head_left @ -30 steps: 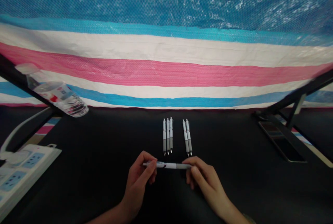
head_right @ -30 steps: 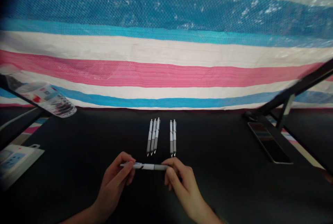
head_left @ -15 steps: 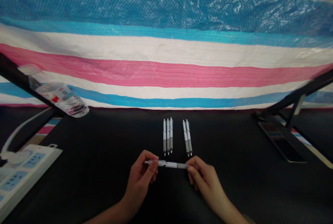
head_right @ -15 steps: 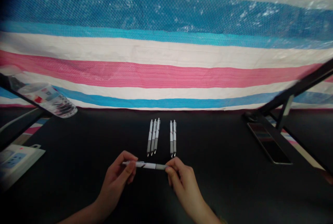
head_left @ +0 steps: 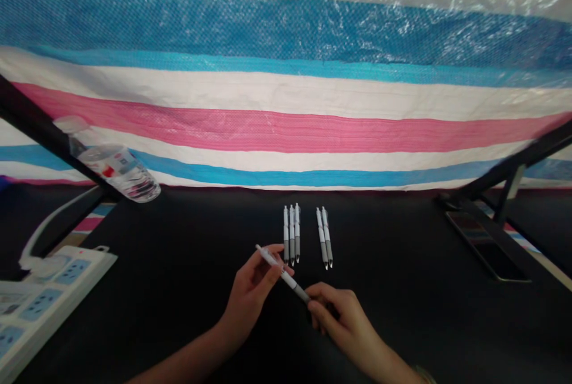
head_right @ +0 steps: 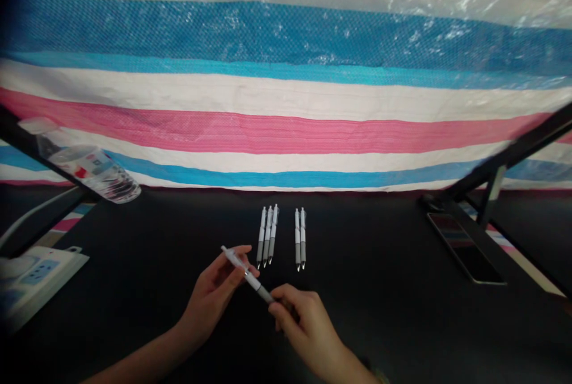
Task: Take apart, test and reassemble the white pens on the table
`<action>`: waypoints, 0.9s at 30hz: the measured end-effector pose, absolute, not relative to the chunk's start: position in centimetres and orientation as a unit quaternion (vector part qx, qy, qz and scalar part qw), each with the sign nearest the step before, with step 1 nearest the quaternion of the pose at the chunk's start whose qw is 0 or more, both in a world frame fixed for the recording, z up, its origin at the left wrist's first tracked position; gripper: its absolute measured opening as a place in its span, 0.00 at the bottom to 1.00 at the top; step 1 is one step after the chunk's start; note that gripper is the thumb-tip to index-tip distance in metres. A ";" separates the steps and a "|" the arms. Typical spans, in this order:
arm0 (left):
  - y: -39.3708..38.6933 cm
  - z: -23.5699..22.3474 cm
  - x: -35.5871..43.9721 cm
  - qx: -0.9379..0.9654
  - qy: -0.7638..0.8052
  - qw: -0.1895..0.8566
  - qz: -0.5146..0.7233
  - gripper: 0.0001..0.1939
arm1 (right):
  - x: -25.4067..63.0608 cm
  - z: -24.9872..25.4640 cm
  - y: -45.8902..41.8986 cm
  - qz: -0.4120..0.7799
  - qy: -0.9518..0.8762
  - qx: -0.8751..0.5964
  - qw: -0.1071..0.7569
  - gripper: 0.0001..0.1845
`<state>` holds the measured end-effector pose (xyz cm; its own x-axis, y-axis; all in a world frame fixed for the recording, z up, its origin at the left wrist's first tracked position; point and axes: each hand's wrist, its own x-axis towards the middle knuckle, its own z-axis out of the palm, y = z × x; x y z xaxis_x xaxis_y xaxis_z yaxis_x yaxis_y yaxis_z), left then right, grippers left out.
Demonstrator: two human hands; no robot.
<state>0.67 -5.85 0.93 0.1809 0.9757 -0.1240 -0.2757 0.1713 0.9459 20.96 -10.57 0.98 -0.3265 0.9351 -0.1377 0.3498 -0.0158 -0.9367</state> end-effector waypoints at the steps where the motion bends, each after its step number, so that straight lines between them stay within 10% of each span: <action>1: -5.8 1.0 0.7 0.419 0.415 0.642 0.489 0.20 | 21.0 1.0 -10.6 0.501 -0.643 -0.503 0.287 0.18; 5: -5.6 1.3 0.8 0.426 0.422 0.631 0.492 0.32 | 21.0 1.1 -10.6 0.499 -0.634 -0.511 0.295 0.21; 27: -5.1 0.9 1.0 0.389 0.412 0.658 0.496 0.22 | 20.9 1.1 -10.6 0.493 -0.635 -0.505 0.313 0.23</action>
<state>1.01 -5.14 0.92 0.1683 0.9733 -0.1558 -0.3323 0.2049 0.9207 20.91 -10.63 1.11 -0.2937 0.9505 -0.1010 0.3331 0.0028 -0.9429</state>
